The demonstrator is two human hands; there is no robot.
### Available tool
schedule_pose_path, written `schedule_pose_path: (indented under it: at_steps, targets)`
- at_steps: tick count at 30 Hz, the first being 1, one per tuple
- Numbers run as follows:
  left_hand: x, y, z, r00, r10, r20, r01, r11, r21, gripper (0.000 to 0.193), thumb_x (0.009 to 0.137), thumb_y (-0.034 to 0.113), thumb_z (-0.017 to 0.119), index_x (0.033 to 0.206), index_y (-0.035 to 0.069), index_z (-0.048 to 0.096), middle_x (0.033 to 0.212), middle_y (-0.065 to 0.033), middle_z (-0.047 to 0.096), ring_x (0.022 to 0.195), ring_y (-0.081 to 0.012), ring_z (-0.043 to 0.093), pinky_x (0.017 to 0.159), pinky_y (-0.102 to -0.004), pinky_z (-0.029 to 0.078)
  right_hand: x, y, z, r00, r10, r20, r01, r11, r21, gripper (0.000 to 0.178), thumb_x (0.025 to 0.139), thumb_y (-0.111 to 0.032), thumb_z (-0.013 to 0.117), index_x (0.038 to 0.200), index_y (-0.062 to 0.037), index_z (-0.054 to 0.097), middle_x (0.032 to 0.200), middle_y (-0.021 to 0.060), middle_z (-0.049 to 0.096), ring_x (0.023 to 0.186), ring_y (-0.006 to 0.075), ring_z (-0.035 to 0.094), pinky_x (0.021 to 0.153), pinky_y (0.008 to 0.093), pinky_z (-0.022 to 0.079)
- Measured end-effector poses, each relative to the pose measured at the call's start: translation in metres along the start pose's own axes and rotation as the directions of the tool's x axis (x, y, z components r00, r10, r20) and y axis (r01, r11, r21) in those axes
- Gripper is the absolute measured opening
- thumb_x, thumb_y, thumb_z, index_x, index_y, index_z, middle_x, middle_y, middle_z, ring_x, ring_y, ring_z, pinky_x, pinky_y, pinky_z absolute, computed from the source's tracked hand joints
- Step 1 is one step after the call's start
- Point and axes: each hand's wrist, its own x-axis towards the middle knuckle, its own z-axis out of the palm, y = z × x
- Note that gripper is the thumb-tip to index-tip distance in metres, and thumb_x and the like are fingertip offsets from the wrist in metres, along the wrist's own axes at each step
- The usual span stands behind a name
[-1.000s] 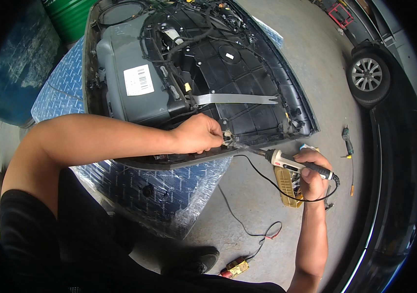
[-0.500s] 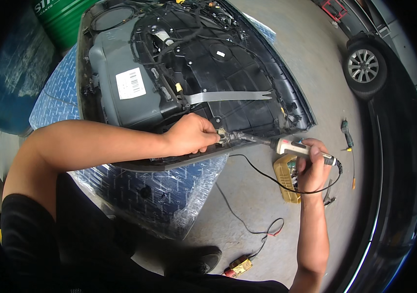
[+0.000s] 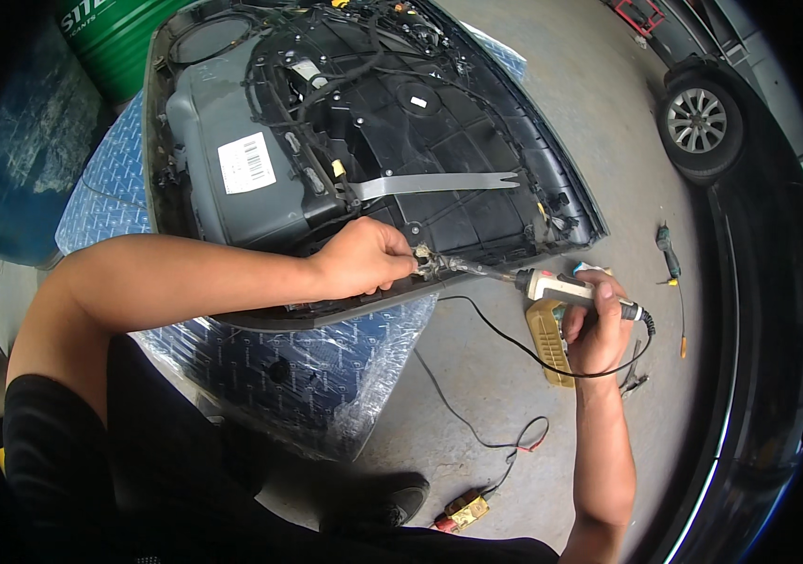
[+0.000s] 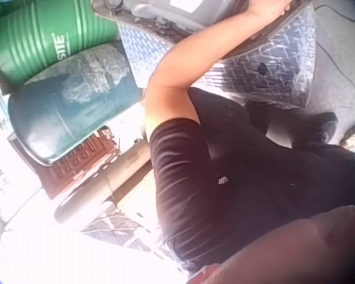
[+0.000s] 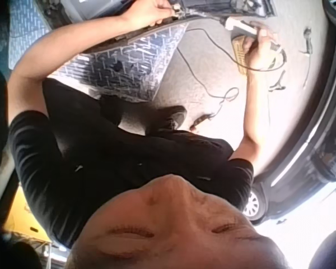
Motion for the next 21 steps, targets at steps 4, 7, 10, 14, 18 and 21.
schedule_pose_path:
  at_steps: [4,7,10,14,18,21]
  targets:
    - [0.001,-0.001,0.000,0.999,0.033,-0.015,-0.033,0.999,-0.009,0.017,0.086,0.016,0.065,0.085,-0.001,0.069,0.061,-0.0038,0.062,0.048,-0.0067,0.054,0.044,-0.0235,0.044,-0.009,0.007,0.006,0.998,0.046,-0.034,-0.046,0.999,-0.001,0.044,0.095,-0.038,0.052,0.101,0.0050,0.063,0.051,0.0042,0.050,0.041,0.0107,0.043,0.039,0.0239,0.031]
    - [0.002,-0.005,0.000,0.999,0.035,-0.006,-0.035,0.999,-0.029,0.017,0.086,0.016,0.065,0.084,-0.001,0.069,0.061,-0.0039,0.062,0.048,-0.0067,0.054,0.044,-0.0236,0.044,-0.016,0.016,0.004,0.996,0.080,-0.042,-0.080,0.997,0.010,0.046,0.095,-0.039,0.052,0.103,0.0052,0.063,0.051,0.0046,0.051,0.040,0.0111,0.043,0.039,0.0237,0.032]
    - [0.002,-0.002,0.000,1.000,0.030,-0.001,-0.030,0.999,-0.036,0.017,0.086,0.016,0.065,0.083,-0.001,0.069,0.061,-0.0038,0.062,0.048,-0.0069,0.054,0.044,-0.0237,0.044,-0.021,0.023,-0.001,0.997,0.072,-0.036,-0.071,0.997,0.015,0.048,0.095,-0.040,0.051,0.105,0.0049,0.062,0.051,0.0047,0.050,0.040,0.0113,0.043,0.039,0.0239,0.032]
    - [0.002,-0.003,0.000,0.999,0.033,-0.008,-0.033,0.999,-0.012,0.017,0.086,0.016,0.066,0.082,0.000,0.068,0.061,-0.0037,0.062,0.048,-0.0071,0.055,0.044,-0.0239,0.044,-0.020,0.020,-0.007,0.995,0.034,-0.090,-0.025,0.995,0.099,0.056,0.096,-0.047,0.050,0.117,0.0049,0.057,0.051,0.0051,0.049,0.040,0.0123,0.044,0.039,0.0249,0.035]
    - [0.002,-0.005,0.000,1.000,0.028,-0.001,-0.028,0.999,-0.019,0.017,0.085,0.016,0.066,0.082,0.000,0.068,0.062,-0.0036,0.062,0.048,-0.0073,0.055,0.044,-0.0240,0.044,-0.021,0.000,-0.007,0.997,0.016,0.070,-0.031,0.976,0.214,0.058,0.092,-0.043,0.058,0.127,0.0026,0.049,0.074,0.0138,0.065,0.054,0.0170,0.060,0.045,0.0256,0.047]
    - [0.003,-0.004,0.000,1.000,0.026,0.002,-0.026,1.000,-0.018,0.016,0.085,0.015,0.066,0.082,0.000,0.068,0.062,-0.0036,0.062,0.048,-0.0073,0.055,0.044,-0.0242,0.044,-0.026,-0.012,0.003,0.983,0.009,0.186,-0.039,0.987,0.158,0.041,0.088,-0.026,0.062,0.116,-0.0003,0.047,0.077,0.0171,0.066,0.059,0.0206,0.063,0.052,0.0278,0.052]
